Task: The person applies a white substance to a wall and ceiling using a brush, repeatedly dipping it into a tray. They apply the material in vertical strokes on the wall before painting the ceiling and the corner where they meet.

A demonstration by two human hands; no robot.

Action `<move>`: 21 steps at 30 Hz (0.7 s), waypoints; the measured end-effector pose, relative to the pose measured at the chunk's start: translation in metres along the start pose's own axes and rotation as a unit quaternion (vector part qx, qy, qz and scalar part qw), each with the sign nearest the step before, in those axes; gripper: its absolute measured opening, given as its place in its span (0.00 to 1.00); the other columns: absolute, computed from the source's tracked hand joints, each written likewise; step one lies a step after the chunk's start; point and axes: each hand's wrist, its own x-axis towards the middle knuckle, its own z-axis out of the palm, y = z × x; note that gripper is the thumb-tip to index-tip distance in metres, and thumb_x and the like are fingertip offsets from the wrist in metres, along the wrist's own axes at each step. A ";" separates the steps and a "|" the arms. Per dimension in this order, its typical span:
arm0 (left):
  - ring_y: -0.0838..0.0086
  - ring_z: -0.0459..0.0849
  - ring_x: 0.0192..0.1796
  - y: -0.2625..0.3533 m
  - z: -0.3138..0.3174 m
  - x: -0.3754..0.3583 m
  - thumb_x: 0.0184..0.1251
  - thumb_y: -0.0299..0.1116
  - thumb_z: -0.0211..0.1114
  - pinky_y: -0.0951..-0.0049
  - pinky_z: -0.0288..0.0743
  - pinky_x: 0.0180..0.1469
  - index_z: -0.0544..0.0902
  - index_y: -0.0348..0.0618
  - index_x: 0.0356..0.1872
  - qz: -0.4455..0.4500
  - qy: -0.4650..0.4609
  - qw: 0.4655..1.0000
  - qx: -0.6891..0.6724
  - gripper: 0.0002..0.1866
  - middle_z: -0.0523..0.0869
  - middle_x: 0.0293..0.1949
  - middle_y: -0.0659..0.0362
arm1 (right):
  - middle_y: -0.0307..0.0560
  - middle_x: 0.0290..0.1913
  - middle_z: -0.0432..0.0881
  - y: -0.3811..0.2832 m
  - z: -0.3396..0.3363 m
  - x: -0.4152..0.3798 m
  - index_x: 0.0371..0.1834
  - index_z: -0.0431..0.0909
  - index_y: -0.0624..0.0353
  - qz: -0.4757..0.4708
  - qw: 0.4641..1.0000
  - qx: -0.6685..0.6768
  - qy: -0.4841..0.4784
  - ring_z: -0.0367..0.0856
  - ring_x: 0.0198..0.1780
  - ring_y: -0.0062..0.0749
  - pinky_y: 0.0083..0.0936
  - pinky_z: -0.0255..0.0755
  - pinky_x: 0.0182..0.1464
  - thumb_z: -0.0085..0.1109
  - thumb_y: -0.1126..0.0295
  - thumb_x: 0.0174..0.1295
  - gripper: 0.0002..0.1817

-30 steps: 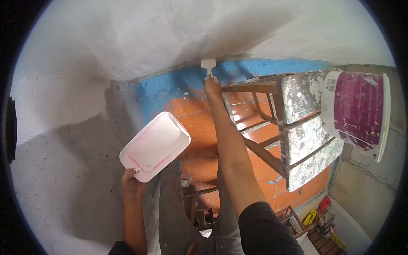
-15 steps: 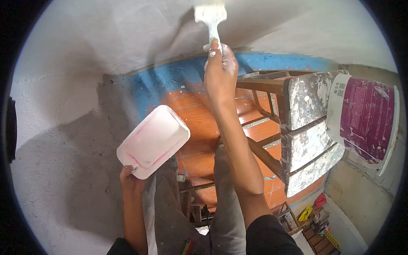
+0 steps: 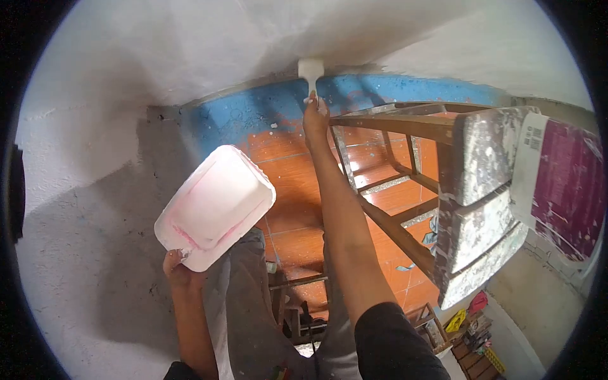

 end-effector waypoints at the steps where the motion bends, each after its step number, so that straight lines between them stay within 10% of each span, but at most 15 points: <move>1: 0.55 0.81 0.63 -0.003 -0.004 0.002 0.51 0.36 0.72 0.48 0.75 0.67 0.70 0.32 0.67 0.001 0.006 1.000 0.002 0.40 0.80 0.61 0.50 | 0.47 0.34 0.79 0.021 0.002 0.014 0.38 0.81 0.61 0.006 0.999 -0.047 0.007 0.76 0.40 0.34 0.34 0.67 0.42 0.48 0.51 0.76 0.23; 5: 0.56 0.81 0.62 -0.013 -0.026 0.006 0.49 0.36 0.72 0.49 0.75 0.67 0.70 0.31 0.66 -0.001 0.021 1.000 0.011 0.40 0.80 0.61 0.50 | 0.60 0.44 0.85 0.027 0.019 0.038 0.43 0.83 0.64 0.048 0.997 -0.054 -0.016 0.82 0.47 0.49 0.39 0.71 0.47 0.48 0.54 0.75 0.22; 8: 0.57 0.81 0.62 -0.019 -0.022 0.006 0.44 0.31 0.68 0.51 0.74 0.68 0.71 0.32 0.65 -0.015 0.058 0.998 -0.018 0.40 0.81 0.59 0.50 | 0.35 0.23 0.69 0.020 0.036 0.060 0.40 0.81 0.59 0.076 0.997 -0.024 -0.017 0.63 0.20 0.22 0.27 0.55 0.22 0.49 0.51 0.76 0.22; 14: 0.53 0.79 0.64 -0.024 -0.033 -0.003 0.48 0.37 0.74 0.46 0.73 0.69 0.69 0.31 0.67 -0.024 0.059 0.997 -0.034 0.43 0.79 0.62 0.49 | 0.31 0.22 0.63 -0.071 0.012 -0.015 0.42 0.79 0.60 -0.007 0.999 -0.045 0.008 0.59 0.21 0.19 0.25 0.54 0.23 0.49 0.52 0.76 0.20; 17: 0.53 0.78 0.65 -0.017 -0.018 -0.004 0.47 0.37 0.74 0.46 0.73 0.69 0.67 0.32 0.68 -0.030 0.045 0.998 -0.018 0.44 0.78 0.63 0.48 | 0.49 0.32 0.78 -0.116 -0.022 -0.069 0.44 0.80 0.66 -0.171 0.982 -0.075 0.018 0.75 0.34 0.35 0.34 0.70 0.42 0.45 0.56 0.77 0.22; 21: 0.62 0.85 0.55 -0.012 0.001 0.000 0.40 0.28 0.66 0.54 0.75 0.66 0.75 0.33 0.61 -0.054 0.040 0.997 -0.038 0.37 0.85 0.52 0.55 | 0.38 0.27 0.69 -0.118 -0.028 -0.072 0.44 0.78 0.62 -0.143 0.989 0.033 -0.014 0.66 0.29 0.23 0.26 0.62 0.35 0.46 0.54 0.78 0.21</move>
